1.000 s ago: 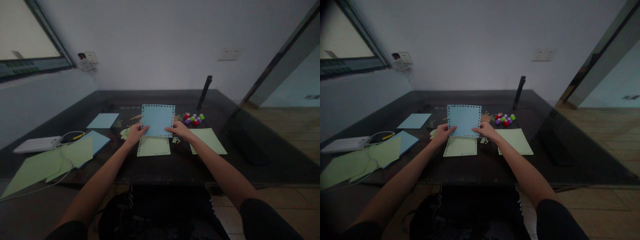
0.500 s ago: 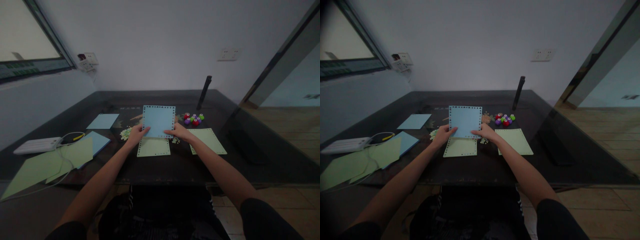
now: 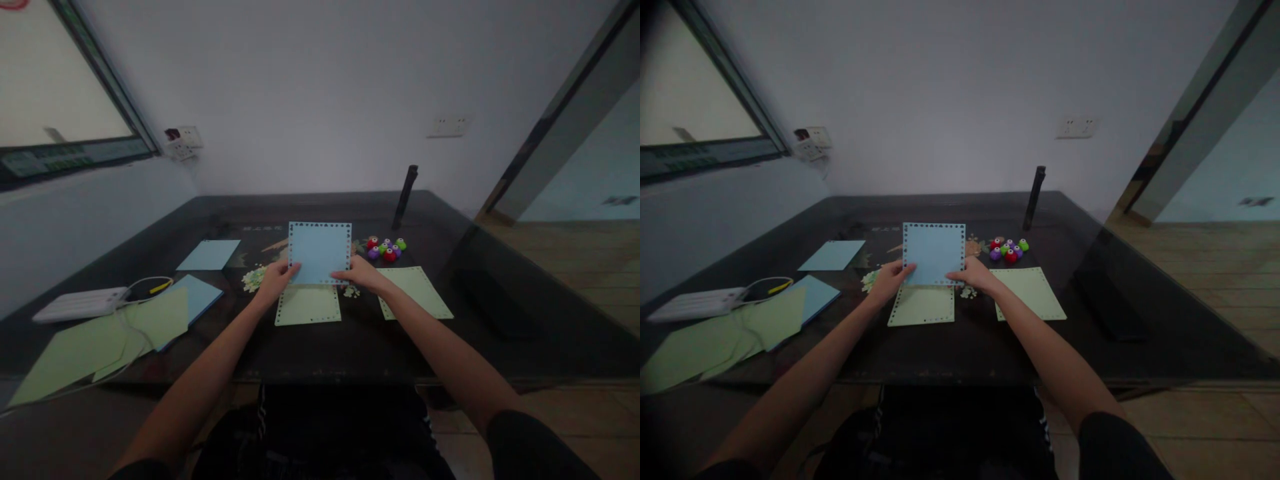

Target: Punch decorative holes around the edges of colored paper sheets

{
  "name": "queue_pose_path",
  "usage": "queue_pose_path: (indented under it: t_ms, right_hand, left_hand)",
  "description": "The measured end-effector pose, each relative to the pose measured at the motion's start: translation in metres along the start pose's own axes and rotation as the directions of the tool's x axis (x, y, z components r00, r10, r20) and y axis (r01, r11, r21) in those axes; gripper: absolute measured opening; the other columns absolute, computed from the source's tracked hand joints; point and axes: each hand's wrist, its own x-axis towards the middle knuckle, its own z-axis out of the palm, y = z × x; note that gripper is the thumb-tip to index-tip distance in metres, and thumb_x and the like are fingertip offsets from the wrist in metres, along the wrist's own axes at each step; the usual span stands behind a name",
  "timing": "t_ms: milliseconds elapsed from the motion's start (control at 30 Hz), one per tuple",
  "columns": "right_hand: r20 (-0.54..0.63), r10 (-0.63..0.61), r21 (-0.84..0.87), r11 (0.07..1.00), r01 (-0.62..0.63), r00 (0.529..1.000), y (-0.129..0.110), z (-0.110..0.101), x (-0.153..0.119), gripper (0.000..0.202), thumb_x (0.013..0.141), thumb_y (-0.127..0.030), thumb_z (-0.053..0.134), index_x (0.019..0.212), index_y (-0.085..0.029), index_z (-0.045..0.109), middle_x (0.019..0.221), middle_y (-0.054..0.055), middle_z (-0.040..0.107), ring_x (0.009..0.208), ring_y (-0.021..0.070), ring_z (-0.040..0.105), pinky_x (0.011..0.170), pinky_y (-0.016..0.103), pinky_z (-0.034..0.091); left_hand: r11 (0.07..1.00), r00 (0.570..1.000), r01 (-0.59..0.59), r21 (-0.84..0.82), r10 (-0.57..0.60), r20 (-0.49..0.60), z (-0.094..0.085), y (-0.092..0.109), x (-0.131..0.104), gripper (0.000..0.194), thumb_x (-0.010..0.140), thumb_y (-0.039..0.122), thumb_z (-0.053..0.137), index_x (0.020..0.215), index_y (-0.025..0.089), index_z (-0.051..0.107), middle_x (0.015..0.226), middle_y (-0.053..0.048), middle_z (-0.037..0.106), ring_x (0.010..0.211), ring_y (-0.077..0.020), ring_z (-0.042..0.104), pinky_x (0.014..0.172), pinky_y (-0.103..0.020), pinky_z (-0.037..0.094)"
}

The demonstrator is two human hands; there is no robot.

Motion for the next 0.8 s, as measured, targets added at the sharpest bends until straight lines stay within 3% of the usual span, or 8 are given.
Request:
queue_pose_path:
  t_ms: [200,367,633,800]
  right_hand:
    - [-0.127,0.046,0.086,0.996,-0.035,0.991,-0.005,-0.026,-0.025,0.02,0.063,-0.028,0.072,0.073,-0.012,0.066,0.067,0.007,0.07,0.057,0.018,0.063,0.055,0.03,0.052]
    - [-0.229,0.091,0.106,0.992,-0.068,0.969,0.006,-0.039,-0.045,0.012,0.066,-0.024,0.07,0.07,-0.013,0.067,0.064,0.008,0.07,0.051,0.0164,0.061,0.049,0.028,0.051]
    - [-0.334,0.058,0.129,0.992,-0.015,0.941,0.011,-0.047,-0.049,0.01,0.065,-0.018,0.069,0.073,-0.014,0.065,0.064,0.005,0.069,0.056,0.0193,0.065,0.048,0.029,0.052]
    - [-0.37,0.047,0.133,0.991,0.003,0.928,0.007,-0.054,-0.052,0.008,0.064,-0.018,0.069,0.07,-0.016,0.064,0.06,0.005,0.067,0.053,0.0191,0.063,0.049,0.031,0.052]
  left_hand:
    - [0.998,0.999,-0.04,-0.041,0.04,0.015,0.002,-0.003,0.006,0.032,0.083,0.044,0.048,0.083,0.015,0.063,0.079,-0.005,0.067,0.063,-0.0164,0.061,0.065,-0.028,0.047]
    - [0.994,1.0,-0.028,0.106,0.026,0.018,0.007,-0.013,0.016,0.024,0.079,0.038,0.053,0.089,0.019,0.064,0.08,-0.005,0.068,0.071,-0.02,0.064,0.067,-0.029,0.047]
    - [0.958,0.999,0.024,0.287,-0.016,-0.03,0.031,-0.021,0.055,0.021,0.076,0.03,0.057,0.091,0.017,0.062,0.085,-0.007,0.067,0.071,-0.0184,0.061,0.069,-0.03,0.047]
    - [0.836,0.993,0.117,0.535,-0.098,-0.063,0.046,-0.01,0.062,0.037,0.075,0.045,0.059,0.096,0.015,0.059,0.097,-0.014,0.064,0.087,-0.0253,0.061,0.071,-0.032,0.045]
